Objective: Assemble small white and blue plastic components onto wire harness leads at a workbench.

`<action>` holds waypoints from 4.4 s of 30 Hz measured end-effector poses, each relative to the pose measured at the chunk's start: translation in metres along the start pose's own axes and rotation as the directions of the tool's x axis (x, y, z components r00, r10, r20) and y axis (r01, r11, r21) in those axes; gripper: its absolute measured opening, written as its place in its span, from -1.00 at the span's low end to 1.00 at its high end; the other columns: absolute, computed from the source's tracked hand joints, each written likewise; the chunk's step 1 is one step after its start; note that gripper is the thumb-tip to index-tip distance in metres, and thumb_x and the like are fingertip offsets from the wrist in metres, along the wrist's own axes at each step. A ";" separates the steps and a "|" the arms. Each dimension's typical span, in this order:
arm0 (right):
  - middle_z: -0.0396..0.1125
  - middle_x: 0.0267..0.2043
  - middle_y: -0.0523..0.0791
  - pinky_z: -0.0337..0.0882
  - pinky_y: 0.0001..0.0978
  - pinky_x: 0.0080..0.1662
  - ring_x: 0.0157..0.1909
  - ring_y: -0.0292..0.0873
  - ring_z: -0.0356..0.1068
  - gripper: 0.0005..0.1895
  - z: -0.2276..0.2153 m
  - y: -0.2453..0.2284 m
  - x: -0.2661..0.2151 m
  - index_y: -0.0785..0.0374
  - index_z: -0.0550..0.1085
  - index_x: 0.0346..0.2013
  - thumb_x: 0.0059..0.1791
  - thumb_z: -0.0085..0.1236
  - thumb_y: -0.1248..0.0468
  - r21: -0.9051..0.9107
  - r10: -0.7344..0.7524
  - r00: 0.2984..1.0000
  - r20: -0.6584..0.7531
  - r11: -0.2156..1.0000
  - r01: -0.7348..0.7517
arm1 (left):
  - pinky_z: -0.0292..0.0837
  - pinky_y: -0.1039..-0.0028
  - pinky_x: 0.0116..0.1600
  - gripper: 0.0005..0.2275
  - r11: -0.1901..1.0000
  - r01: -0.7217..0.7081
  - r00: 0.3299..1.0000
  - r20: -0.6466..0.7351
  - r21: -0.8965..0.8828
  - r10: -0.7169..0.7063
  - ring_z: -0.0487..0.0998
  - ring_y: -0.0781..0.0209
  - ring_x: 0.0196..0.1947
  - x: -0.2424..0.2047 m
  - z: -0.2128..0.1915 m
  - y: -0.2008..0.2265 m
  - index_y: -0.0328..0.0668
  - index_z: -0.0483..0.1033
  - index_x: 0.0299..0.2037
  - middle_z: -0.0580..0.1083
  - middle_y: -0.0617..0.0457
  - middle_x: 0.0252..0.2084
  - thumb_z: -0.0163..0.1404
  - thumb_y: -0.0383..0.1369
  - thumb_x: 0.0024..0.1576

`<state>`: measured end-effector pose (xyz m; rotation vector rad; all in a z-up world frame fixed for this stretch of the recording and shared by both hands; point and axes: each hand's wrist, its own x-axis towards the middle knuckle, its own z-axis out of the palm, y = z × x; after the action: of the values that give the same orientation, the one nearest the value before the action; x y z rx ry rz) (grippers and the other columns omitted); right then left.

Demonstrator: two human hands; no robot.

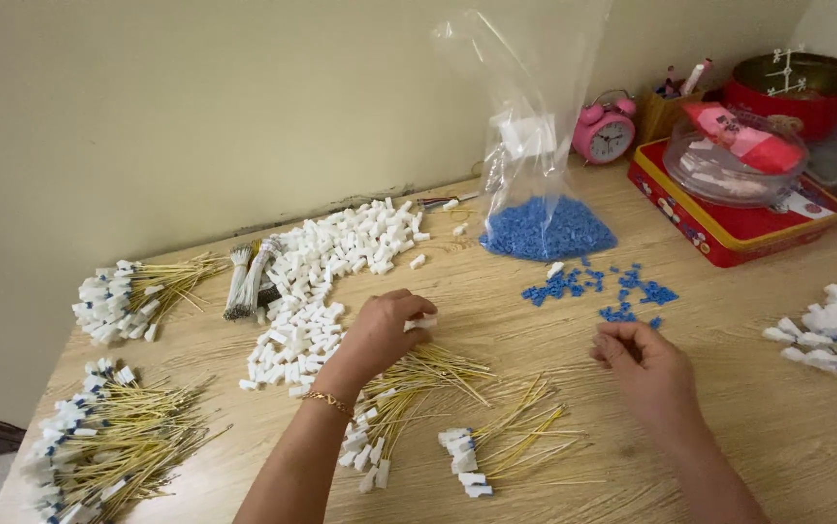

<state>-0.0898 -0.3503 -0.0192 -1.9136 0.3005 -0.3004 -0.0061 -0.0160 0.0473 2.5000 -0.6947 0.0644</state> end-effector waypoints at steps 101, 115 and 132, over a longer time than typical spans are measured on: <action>0.54 -0.22 -0.13 0.50 -0.49 -0.24 -0.27 -0.34 0.48 -0.77 0.033 -0.044 -0.028 0.26 0.58 -0.08 -0.02 0.23 0.29 -0.025 -0.219 0.975 0.048 0.975 0.220 | 0.50 0.17 -0.02 -0.85 0.943 0.117 0.984 0.095 0.313 -0.154 0.59 -0.14 -0.15 0.026 0.055 -0.070 -0.05 0.68 -0.20 0.55 -0.13 -0.16 0.11 -0.44 0.05; 0.52 -0.28 -0.17 0.49 -0.56 -0.23 -0.27 -0.40 0.46 -0.81 0.053 -0.073 -0.050 0.27 0.57 -0.13 -0.03 0.21 0.36 0.248 -0.270 0.945 0.185 0.943 0.221 | 0.56 0.36 -0.11 -0.81 0.730 0.254 0.950 0.021 -0.634 -0.311 0.61 0.20 -0.29 -0.011 0.032 0.001 -0.25 0.53 -0.03 0.56 0.03 -0.29 -0.02 -0.34 0.25; 0.43 -0.22 -0.14 0.49 -0.53 -0.20 -0.23 -0.34 0.45 -0.91 0.076 -0.092 -0.067 0.36 0.56 -0.19 0.03 0.14 0.42 0.371 -0.464 0.877 0.124 0.841 0.393 | 0.45 0.54 -0.23 -0.78 0.000 0.158 0.957 0.153 -0.987 -0.246 0.47 0.34 -0.39 -0.074 0.048 0.091 -0.30 0.50 0.08 0.52 0.10 -0.29 -0.09 -0.41 0.30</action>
<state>-0.1197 -0.2290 0.0362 -1.6346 -0.3194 -0.4151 -0.1196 -0.0718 0.0369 1.0653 -0.1213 -0.3601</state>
